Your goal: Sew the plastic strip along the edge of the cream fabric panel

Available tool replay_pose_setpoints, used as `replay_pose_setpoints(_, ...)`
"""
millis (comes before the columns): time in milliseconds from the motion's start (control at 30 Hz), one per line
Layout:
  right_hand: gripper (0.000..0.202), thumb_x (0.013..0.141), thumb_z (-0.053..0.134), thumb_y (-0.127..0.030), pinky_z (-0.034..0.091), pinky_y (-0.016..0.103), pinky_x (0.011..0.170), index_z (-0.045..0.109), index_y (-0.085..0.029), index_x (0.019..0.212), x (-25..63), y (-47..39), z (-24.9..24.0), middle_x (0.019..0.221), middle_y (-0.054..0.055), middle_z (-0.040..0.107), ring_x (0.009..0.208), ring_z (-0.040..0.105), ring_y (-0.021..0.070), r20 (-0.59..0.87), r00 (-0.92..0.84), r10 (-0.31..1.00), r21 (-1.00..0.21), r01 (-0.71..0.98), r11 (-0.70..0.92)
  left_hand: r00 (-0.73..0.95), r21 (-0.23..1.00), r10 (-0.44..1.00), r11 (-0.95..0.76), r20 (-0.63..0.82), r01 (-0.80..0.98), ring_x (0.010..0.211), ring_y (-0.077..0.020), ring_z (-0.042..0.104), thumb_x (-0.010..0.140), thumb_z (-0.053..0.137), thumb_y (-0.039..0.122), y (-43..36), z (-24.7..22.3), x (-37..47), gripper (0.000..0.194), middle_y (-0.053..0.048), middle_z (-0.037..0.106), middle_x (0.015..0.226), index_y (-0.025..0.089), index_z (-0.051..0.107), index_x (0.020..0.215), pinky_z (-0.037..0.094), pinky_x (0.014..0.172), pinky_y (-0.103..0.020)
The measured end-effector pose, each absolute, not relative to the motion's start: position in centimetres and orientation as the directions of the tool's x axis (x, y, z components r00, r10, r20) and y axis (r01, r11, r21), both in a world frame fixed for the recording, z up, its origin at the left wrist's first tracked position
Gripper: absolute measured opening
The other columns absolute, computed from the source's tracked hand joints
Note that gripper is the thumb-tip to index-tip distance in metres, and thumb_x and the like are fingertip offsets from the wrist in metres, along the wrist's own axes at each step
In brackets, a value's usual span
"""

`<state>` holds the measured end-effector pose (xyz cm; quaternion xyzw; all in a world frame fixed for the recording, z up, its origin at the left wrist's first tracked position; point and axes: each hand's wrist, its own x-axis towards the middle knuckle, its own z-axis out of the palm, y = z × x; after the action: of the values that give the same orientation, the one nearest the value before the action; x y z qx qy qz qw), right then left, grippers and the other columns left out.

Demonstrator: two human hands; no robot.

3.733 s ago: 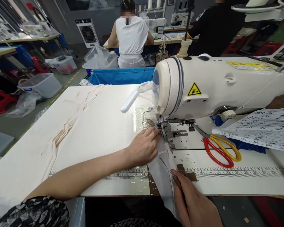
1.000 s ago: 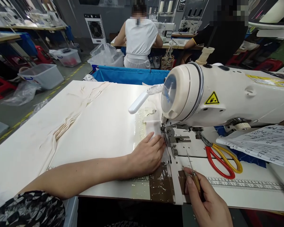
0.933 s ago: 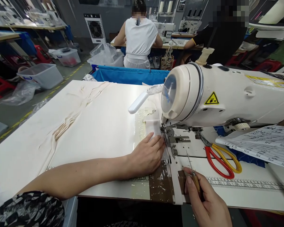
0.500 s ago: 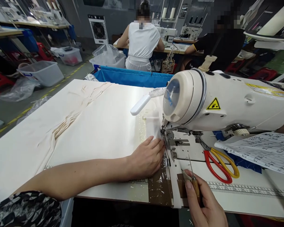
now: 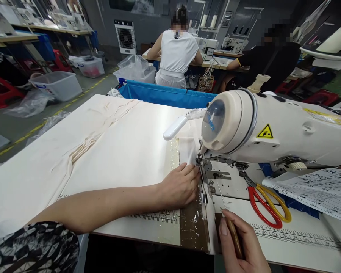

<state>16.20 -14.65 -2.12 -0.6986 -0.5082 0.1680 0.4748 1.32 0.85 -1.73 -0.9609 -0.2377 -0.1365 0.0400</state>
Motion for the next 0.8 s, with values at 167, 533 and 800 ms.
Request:
replay_pose_setpoints(167,0.025,0.104,0.045,-0.023,0.054,0.023,0.070,0.058,-0.021,0.125,16.0,-12.0,-2.1,0.104,0.009,0.065,0.095,0.066,0.0202,0.469,0.036,0.882,-0.631,0.713,0.306,0.835,0.093,0.480,-0.876,0.268,0.474,0.118,-0.0287,0.052,0.096,0.042,0.027,1.6,-1.9,1.4,0.042,-0.021,0.056,0.129,-0.001,0.053,0.125,0.047,0.100,-0.040)
replay_pose_setpoints(533,0.030,0.107,0.035,-0.021,0.048,0.025,0.052,0.061,-0.009,0.118,15.4,-8.9,-2.4,0.096,0.009,0.069,0.076,0.069,0.0191,0.561,-0.173,0.810,-0.175,0.931,0.320,0.847,0.142,0.459,-0.888,0.270,0.436,0.120,-0.0290,0.052,0.094,0.043,0.023,2.0,-2.1,1.1,0.035,-0.020,0.058,0.128,0.003,0.061,0.116,0.049,0.098,-0.043)
replay_pose_setpoints(800,0.037,0.108,0.030,-0.022,0.043,0.026,0.046,0.064,-0.008,0.114,15.0,-8.6,-2.4,0.094,0.008,0.071,0.063,0.067,0.0167,0.558,-0.177,0.811,-0.062,0.966,0.253,0.853,0.086,0.456,-0.889,0.253,0.449,0.117,-0.0285,0.052,0.096,0.041,0.026,2.0,-2.1,1.2,0.039,-0.019,0.057,0.129,0.000,0.061,0.117,0.046,0.099,-0.039)
